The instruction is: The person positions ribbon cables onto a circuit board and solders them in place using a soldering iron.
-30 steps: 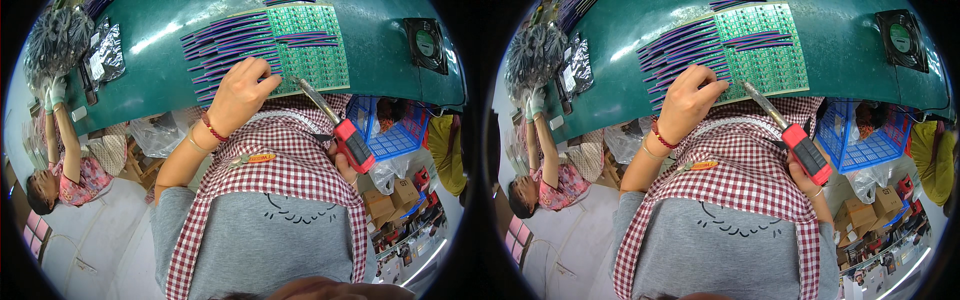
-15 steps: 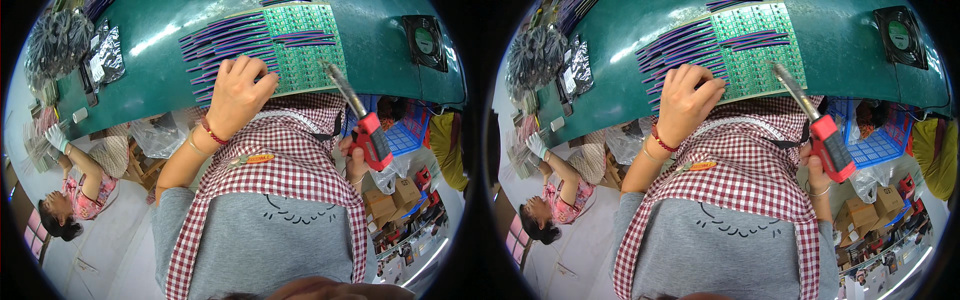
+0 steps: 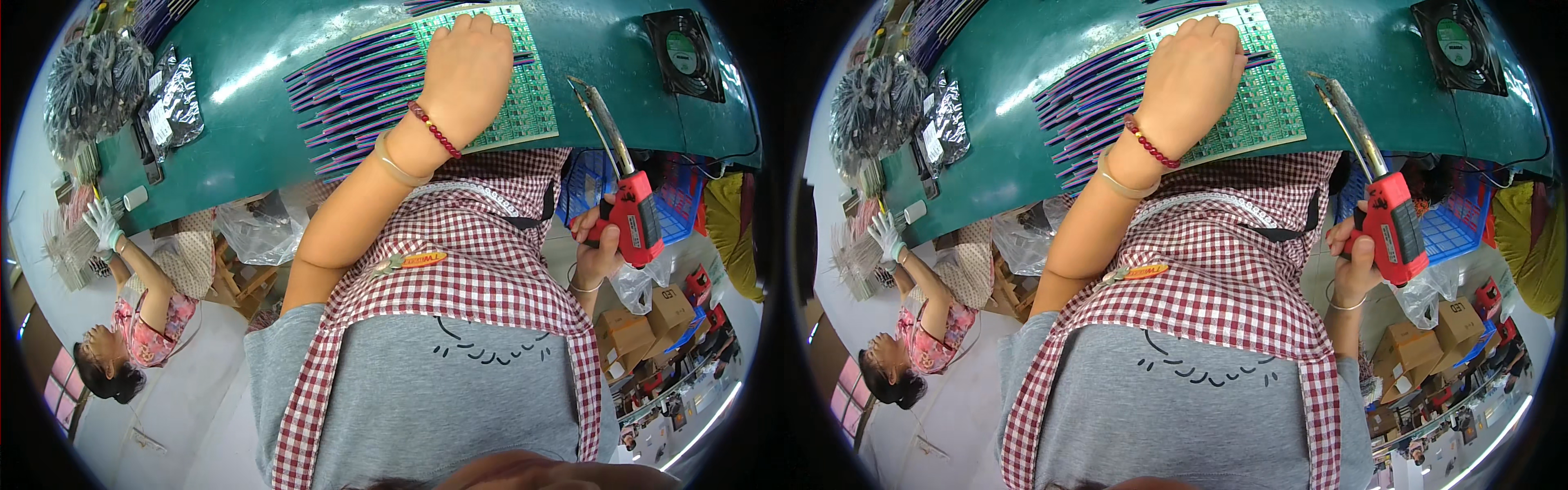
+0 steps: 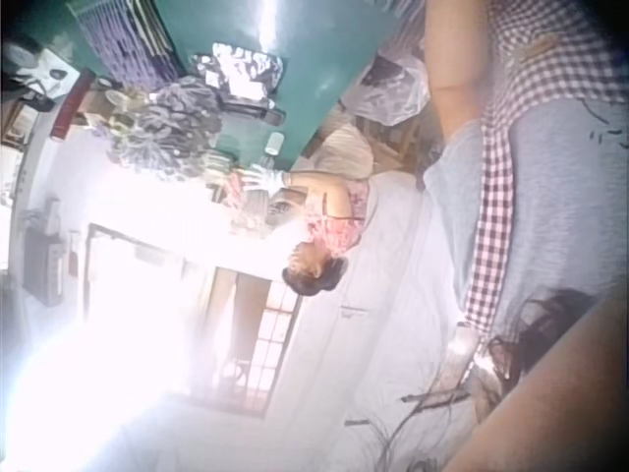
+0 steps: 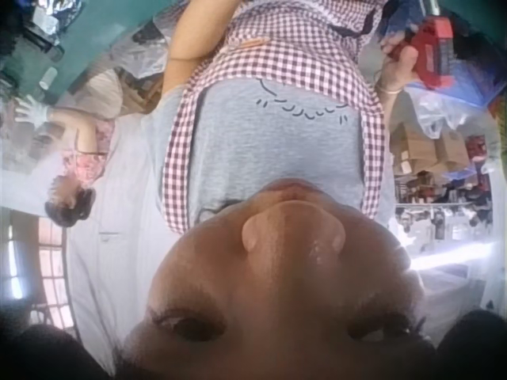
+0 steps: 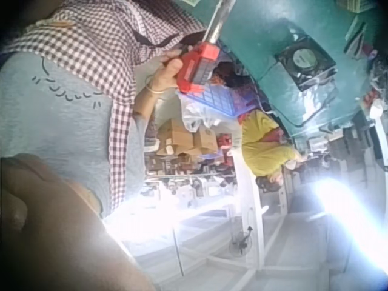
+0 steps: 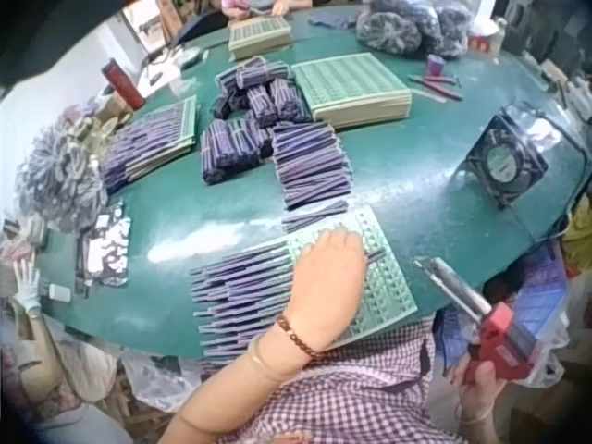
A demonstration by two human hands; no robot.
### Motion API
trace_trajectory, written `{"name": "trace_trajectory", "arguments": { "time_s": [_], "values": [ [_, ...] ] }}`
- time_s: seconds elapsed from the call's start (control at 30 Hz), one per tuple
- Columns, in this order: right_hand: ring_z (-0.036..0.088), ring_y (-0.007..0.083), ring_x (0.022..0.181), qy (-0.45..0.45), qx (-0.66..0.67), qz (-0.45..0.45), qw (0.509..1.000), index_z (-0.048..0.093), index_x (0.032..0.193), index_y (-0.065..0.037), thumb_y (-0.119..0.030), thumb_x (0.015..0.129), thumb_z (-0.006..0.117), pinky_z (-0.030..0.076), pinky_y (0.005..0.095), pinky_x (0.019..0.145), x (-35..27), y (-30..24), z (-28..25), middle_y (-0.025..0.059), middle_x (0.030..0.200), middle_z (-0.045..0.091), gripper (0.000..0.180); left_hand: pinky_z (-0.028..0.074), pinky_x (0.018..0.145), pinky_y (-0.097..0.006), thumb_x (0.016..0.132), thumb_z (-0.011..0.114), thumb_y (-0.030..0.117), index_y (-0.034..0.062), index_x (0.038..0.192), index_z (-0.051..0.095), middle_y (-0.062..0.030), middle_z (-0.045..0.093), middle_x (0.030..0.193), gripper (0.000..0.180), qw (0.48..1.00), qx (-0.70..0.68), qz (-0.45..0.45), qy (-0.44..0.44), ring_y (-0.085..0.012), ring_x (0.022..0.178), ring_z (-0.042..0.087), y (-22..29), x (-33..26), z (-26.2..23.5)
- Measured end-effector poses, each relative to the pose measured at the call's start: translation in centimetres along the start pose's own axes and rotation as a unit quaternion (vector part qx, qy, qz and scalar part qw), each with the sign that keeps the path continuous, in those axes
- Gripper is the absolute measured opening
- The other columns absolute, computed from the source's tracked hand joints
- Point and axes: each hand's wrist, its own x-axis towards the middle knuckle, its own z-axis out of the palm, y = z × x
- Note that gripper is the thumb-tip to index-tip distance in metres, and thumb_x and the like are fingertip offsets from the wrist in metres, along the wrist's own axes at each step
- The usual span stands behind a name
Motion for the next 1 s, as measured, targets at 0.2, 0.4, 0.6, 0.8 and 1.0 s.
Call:
{"name": "trace_trajectory", "arguments": {
  "time_s": [0.2, 0.4, 0.6, 0.8, 1.0],
  "values": [
    [0.046, 0.0128, 0.050, -0.011, 0.013, -0.009, 1.000, 0.048, 0.124, 0.006, -0.041, 0.094, 0.057, 0.043, 0.0289, 0.051, 0.6, 0.1, 0.5, 0.0073, 0.066, 0.051, 0.056, 0.047, 0.073, -0.044, 0.085, 0.061, 0.006, 0.0011, 0.088, 0.056, -0.0158, 0.059, 0.086, 0.008, 0.997, -0.056, 0.003, 0.050, -0.0329, 0.083, 0.058, -0.5, -0.3, -0.4],
    [0.046, 0.0128, 0.051, -0.034, 0.017, 0.010, 0.999, 0.046, 0.125, 0.005, -0.045, 0.093, 0.058, 0.043, 0.0285, 0.052, 0.0, -0.1, 0.6, 0.0067, 0.065, 0.050, 0.060, 0.049, 0.069, -0.039, 0.085, 0.057, -0.008, 0.0007, 0.105, 0.059, -0.0160, 0.056, 0.087, 0.022, 0.980, -0.191, -0.008, 0.049, -0.0334, 0.079, 0.060, -0.9, -4.4, -5.5],
    [0.047, 0.0131, 0.052, -0.084, -0.005, 0.076, 0.994, 0.045, 0.125, 0.005, -0.048, 0.091, 0.061, 0.043, 0.0282, 0.053, -1.6, 0.3, 0.3, 0.0061, 0.064, 0.051, 0.065, 0.050, 0.065, -0.037, 0.079, 0.063, -0.005, 0.0025, 0.097, 0.062, -0.0108, 0.054, 0.086, 0.020, 0.985, -0.163, -0.037, -0.034, -0.0278, 0.076, 0.060, -1.0, -10.1, -6.9],
    [0.053, 0.0136, 0.064, -0.185, 0.031, 0.163, 0.969, 0.059, 0.105, 0.003, -0.034, 0.092, 0.061, 0.044, 0.0276, 0.059, -2.8, -0.1, -0.1, 0.0064, 0.077, 0.059, 0.039, 0.048, 0.057, -0.033, 0.074, 0.073, 0.000, 0.0051, 0.089, 0.067, -0.0068, 0.057, 0.083, 0.016, 0.993, -0.119, -0.005, -0.023, -0.0219, 0.068, 0.059, -1.7, -11.1, -6.3],
    [0.063, 0.0158, 0.078, -0.214, -0.093, 0.154, 0.960, 0.066, 0.104, 0.001, -0.025, 0.088, 0.069, 0.049, 0.0290, 0.070, -3.4, 0.8, -0.9, 0.0061, 0.088, 0.067, 0.031, 0.047, 0.056, -0.033, 0.072, 0.074, 0.002, 0.0074, 0.088, 0.068, -0.0046, 0.057, 0.079, 0.018, 0.994, -0.106, 0.019, 0.001, -0.0204, 0.067, 0.058, -1.7, -11.2, -5.8]
  ]
}}
